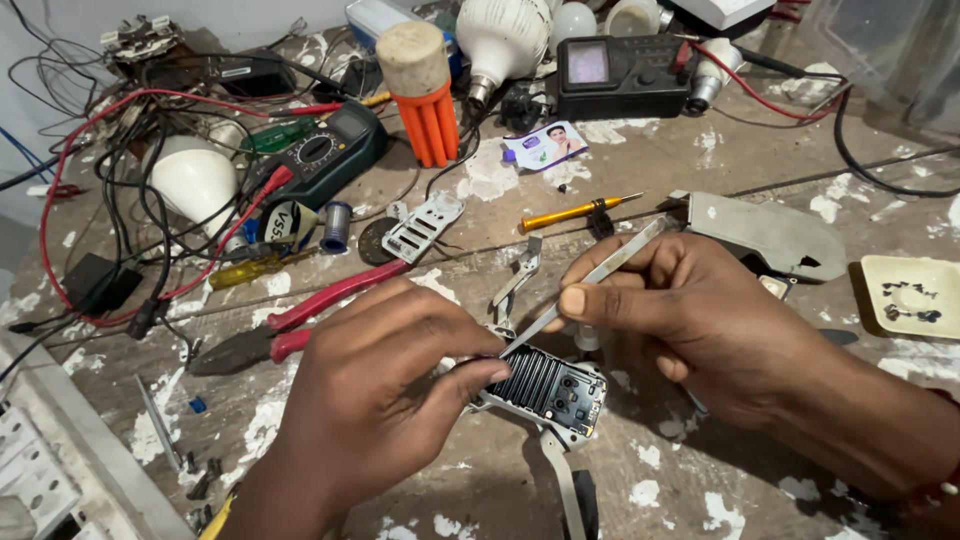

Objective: The person removes the top shell from a small drone and brushes dust off its internal components with a toothbrush. They then unscrew parts with a screwdriver, use tweezers on the internals, and scrape the drone body with a flat blade.

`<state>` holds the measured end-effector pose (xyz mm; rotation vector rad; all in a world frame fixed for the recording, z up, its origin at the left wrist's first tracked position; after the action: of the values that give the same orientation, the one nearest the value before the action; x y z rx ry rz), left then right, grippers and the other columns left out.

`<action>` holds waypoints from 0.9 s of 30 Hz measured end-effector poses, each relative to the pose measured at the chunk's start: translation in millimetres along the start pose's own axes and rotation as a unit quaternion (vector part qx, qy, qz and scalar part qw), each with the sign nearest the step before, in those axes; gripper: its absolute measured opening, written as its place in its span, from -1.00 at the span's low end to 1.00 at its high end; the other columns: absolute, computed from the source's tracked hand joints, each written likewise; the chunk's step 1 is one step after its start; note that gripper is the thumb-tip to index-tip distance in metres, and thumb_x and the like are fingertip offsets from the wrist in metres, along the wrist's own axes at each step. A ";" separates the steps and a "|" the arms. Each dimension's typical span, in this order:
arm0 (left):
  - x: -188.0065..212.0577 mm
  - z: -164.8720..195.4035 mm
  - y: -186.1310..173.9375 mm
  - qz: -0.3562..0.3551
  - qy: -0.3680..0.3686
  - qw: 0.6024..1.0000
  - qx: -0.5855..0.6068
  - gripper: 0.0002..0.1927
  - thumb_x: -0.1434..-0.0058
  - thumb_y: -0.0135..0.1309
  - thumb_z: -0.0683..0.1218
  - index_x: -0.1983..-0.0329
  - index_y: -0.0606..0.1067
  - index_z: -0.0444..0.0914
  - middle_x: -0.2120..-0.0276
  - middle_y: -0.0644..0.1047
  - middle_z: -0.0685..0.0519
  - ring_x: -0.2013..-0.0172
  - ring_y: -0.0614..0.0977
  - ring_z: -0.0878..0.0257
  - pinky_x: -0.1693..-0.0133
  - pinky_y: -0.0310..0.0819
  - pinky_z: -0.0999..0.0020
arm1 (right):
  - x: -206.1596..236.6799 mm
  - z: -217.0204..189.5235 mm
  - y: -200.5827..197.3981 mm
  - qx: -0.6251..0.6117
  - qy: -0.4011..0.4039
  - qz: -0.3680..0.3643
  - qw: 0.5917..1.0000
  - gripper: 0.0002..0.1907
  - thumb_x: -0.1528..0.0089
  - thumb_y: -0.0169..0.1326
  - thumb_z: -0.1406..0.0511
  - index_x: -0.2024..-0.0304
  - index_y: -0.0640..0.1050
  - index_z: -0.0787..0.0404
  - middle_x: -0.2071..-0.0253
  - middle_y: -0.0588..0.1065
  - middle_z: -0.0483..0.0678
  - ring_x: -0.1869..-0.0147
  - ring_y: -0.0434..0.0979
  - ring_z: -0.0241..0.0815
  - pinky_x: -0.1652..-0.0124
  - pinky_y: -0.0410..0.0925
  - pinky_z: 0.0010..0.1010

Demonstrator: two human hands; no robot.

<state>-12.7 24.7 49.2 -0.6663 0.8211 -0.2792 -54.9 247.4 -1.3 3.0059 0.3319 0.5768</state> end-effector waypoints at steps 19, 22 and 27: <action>-0.5 0.3 -1.7 0.004 -0.022 1.000 -0.003 -0.85 -0.12 0.32 -0.20 0.27 0.58 -0.28 0.32 0.62 0.05 0.31 0.66 0.25 0.29 0.53 0.39 | 1.8 -40.4 -56.1 0.058 -0.129 0.163 0.976 -0.83 -0.27 0.18 0.33 0.17 0.64 0.33 0.52 0.51 -0.04 0.64 0.24 -0.36 0.61 0.20 -0.46; 0.6 0.5 -1.1 0.011 -0.033 0.999 0.006 -0.86 -0.13 0.31 -0.21 0.26 0.59 -0.29 0.31 0.62 0.05 0.31 0.66 0.28 0.30 0.54 0.41 | 12.0 -59.4 -74.0 0.091 -0.235 0.208 0.945 -0.84 -0.31 0.16 0.34 0.13 0.61 0.34 0.48 0.50 -0.06 0.61 0.26 -0.38 0.61 0.18 -0.45; 0.0 -4.5 0.0 0.032 -0.097 0.995 0.012 -0.91 -0.13 0.27 -0.22 0.30 0.61 -0.30 0.36 0.62 0.07 0.39 0.63 0.35 0.46 0.46 0.50 | 18.2 -72.9 -90.8 0.097 -0.320 0.208 0.919 -0.88 -0.33 0.18 0.37 0.15 0.57 0.32 0.50 0.43 -0.13 0.59 0.27 -0.40 0.60 0.12 -0.50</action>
<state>-16.1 22.7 47.0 -0.6329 0.6498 -0.1636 -83.6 341.5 63.6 3.2323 -0.3137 -0.4752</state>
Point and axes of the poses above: each hand's wrist, its own x-axis away from the middle knuckle, its own y-axis out of the palm, z = x × y, the point moved 4 cm from there along -x, towards the middle knuckle
